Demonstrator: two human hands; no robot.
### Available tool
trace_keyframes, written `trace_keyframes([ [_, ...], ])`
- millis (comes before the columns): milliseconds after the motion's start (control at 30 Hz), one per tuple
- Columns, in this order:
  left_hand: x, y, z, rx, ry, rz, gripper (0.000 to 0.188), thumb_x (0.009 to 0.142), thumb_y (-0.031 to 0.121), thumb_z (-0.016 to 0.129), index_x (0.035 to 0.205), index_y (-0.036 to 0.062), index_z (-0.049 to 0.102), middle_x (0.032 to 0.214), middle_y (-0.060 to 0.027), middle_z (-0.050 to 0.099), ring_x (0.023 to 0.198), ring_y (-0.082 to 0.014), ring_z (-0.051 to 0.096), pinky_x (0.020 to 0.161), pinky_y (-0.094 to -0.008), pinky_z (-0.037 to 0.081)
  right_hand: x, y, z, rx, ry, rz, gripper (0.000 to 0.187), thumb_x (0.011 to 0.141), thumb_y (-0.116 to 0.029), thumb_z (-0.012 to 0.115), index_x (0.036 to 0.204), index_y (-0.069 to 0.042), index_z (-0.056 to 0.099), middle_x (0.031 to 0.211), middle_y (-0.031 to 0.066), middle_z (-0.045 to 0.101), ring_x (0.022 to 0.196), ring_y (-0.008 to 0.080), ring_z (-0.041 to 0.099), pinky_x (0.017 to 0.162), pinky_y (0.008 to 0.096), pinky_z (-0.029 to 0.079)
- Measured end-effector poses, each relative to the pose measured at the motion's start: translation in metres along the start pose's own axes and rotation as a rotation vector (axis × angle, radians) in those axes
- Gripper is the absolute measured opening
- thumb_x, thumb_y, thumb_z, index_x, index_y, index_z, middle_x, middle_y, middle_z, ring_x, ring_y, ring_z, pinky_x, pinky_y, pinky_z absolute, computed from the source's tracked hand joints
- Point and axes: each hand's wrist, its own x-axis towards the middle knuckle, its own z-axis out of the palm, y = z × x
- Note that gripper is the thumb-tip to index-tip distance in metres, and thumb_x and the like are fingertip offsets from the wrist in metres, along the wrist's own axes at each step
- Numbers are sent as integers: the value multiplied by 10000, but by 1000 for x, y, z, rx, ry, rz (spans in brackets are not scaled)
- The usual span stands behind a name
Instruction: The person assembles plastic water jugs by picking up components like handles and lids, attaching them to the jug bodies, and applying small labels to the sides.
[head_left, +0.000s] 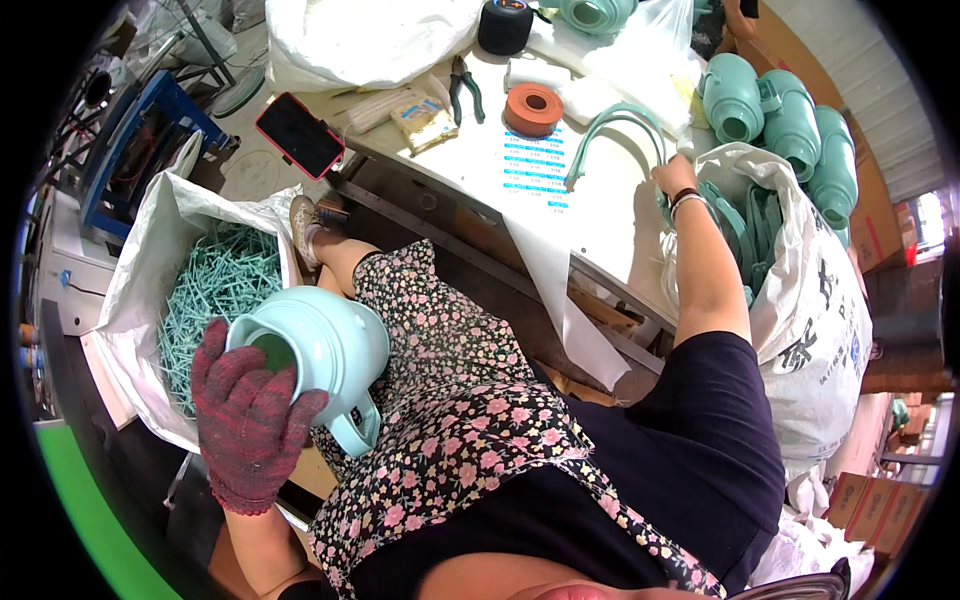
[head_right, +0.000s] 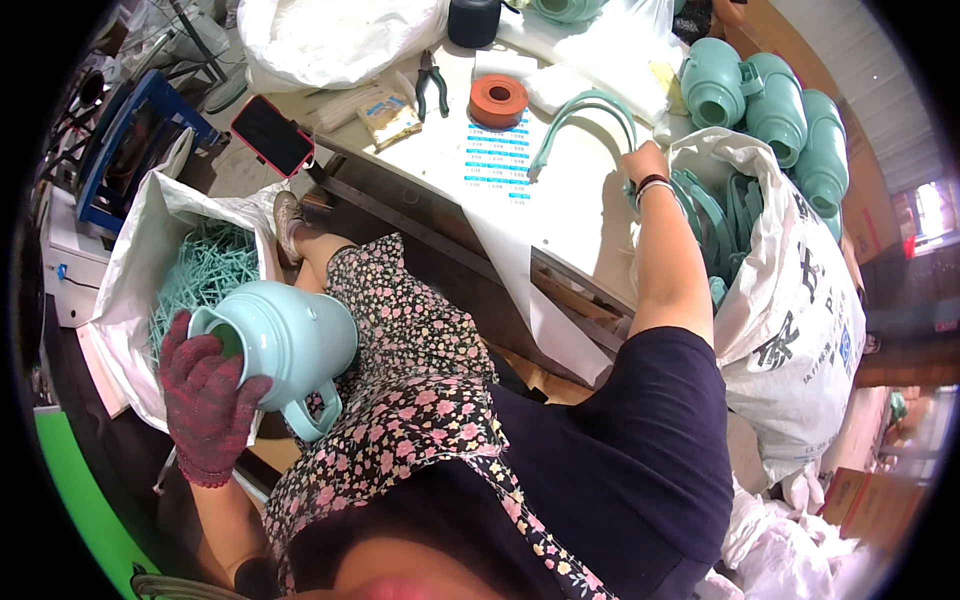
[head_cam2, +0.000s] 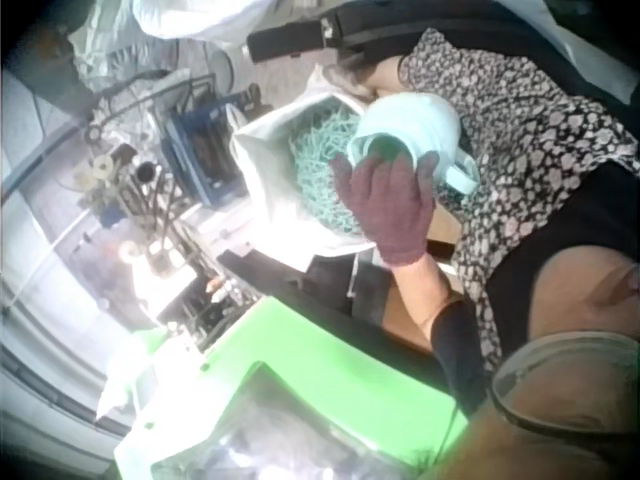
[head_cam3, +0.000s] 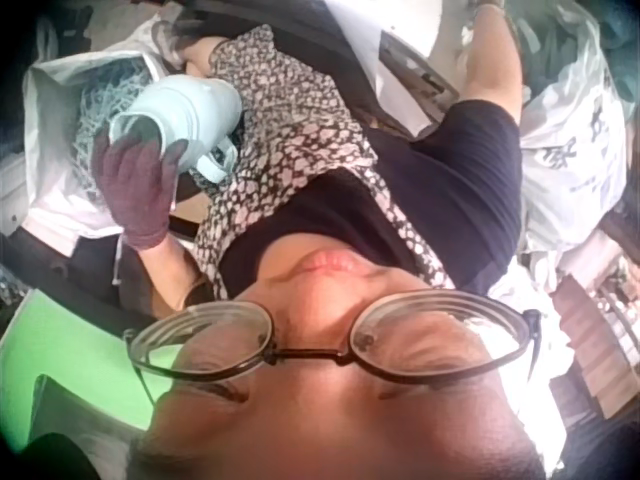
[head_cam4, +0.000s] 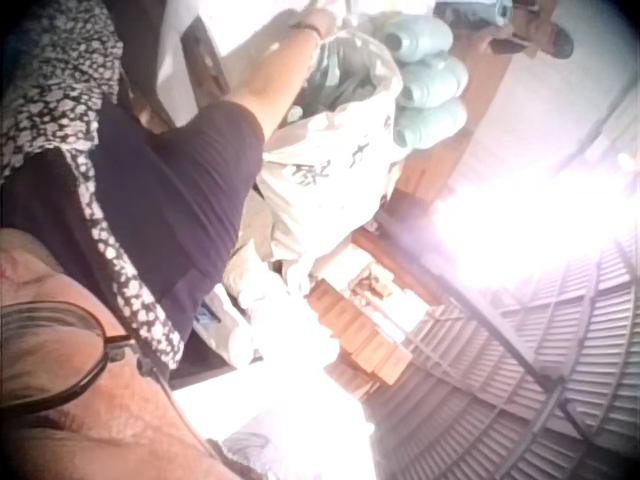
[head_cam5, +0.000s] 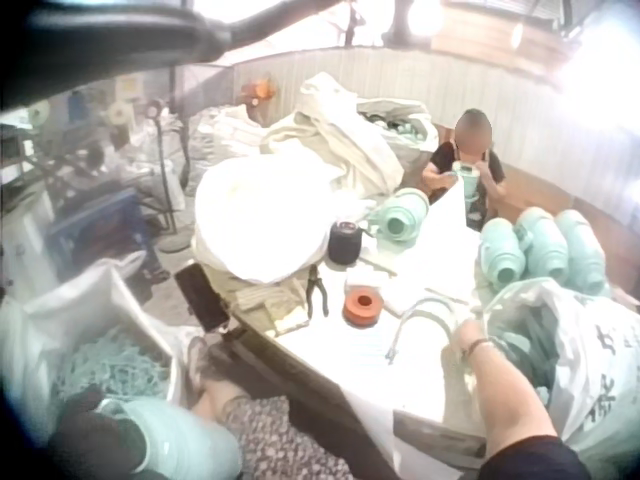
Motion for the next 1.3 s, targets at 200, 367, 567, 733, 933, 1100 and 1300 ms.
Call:
trace_keyframes([
  [200, -10, -2, -14, 45, 36, -62, 262, 724, 138, 719, 912, -8, 609, 934, -139, 569, 959, -352, 552, 943, -548, 433, -6, -17, -16, 179, 371, 13, 484, 872, -431, 602, 1033, 23, 652, 1045, 242, 657, 1024, 416, 604, 878, 449, 471],
  [367, -29, -2, -8, -122, 106, -172, 236, 740, 119, 711, 930, 10, 622, 851, -132, 609, 889, -363, 576, 878, -509, 454, -55, -81, -48, 676, 954, -263, 423, 924, -387, 590, 900, 35, 601, 832, 193, 649, 768, 379, 596, 732, 464, 466],
  [567, -41, 7, 15, 9, 210, -198, 288, 675, 195, 796, 893, 74, 653, 786, -54, 588, 785, -279, 597, 892, -519, 454, -237, -258, -26, 1605, -148, -310, 232, 949, -227, 550, 781, -67, 541, 600, 1, 480, 595, 164, 514, 616, 335, 488],
  [733, -37, 17, 12, 74, 261, -169, 321, 639, 205, 811, 897, 87, 661, 791, -38, 584, 783, -257, 595, 893, -523, 457, -350, -320, 38, 1673, -1302, -33, 188, 967, -186, 526, 805, -116, 461, 578, -60, 379, 430, 66, 325, 461, 265, 389],
  [933, -33, 23, 29, -34, 304, -100, 309, 642, 186, 807, 872, 75, 633, 751, -46, 526, 796, -266, 574, 871, -533, 506, -350, -321, 80, 1541, -1503, -62, 137, 978, -199, 518, 884, -99, 518, 608, -46, 421, 476, 67, 365, 490, 281, 410],
  [1100, -20, 19, 33, -58, 253, -45, 311, 660, 183, 801, 876, 62, 613, 754, -58, 503, 795, -271, 552, 872, -545, 513, -364, -320, 52, 1530, -1115, -758, 197, 983, -241, 528, 1038, -53, 544, 799, 38, 633, 723, 116, 606, 665, 256, 515],
  [1300, -34, -12, 46, -475, 746, -499, 427, 817, 201, 688, 1191, 30, 575, 1086, -83, 615, 1084, -262, 552, 1039, -471, 379, -334, -318, 53, 1434, -1500, -270, 212, 1006, -245, 476, 1050, -39, 491, 925, 172, 691, 827, 201, 688, 731, 309, 573],
])
